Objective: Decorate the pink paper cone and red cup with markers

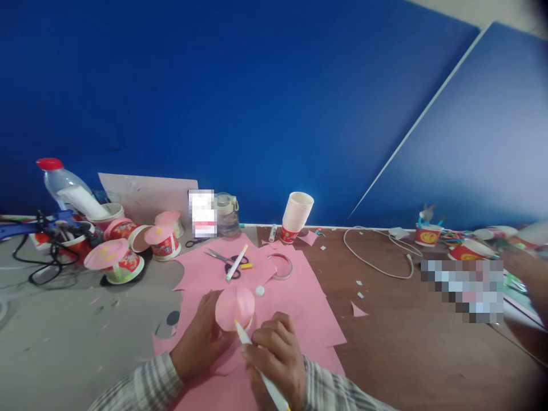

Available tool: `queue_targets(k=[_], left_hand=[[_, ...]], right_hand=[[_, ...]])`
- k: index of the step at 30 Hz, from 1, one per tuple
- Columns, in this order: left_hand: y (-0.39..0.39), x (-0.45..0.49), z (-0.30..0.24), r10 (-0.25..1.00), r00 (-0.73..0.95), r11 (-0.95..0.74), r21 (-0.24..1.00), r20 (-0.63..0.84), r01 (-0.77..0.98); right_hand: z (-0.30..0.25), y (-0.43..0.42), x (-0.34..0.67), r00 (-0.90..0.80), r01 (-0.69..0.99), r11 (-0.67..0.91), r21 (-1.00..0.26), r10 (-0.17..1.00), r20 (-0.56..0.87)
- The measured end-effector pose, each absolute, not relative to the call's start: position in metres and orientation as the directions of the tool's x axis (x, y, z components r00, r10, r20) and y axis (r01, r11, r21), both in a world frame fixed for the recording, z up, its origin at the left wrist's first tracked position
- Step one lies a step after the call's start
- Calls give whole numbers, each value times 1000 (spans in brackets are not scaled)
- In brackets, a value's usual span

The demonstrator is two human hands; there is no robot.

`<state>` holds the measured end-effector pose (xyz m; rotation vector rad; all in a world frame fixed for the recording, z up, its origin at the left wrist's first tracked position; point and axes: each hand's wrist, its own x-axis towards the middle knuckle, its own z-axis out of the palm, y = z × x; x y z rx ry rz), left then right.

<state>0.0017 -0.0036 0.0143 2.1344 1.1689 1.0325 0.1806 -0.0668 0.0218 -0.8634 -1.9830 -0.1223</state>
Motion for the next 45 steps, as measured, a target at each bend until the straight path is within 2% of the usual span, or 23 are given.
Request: queue_targets(k=[10, 17, 45], left_hand=[[-4, 1, 12, 866, 348, -495, 713, 359, 497], [-5, 1, 13, 869, 335, -492, 707, 365, 507], [-4, 2, 14, 855, 347, -515, 707, 386, 484]], right_hand=[[12, -65, 184, -233, 623, 722, -301, 538, 810], [17, -68, 182, -294, 567, 783, -258, 485, 824], [20, -67, 181, -331, 602, 753, -265, 538, 775]])
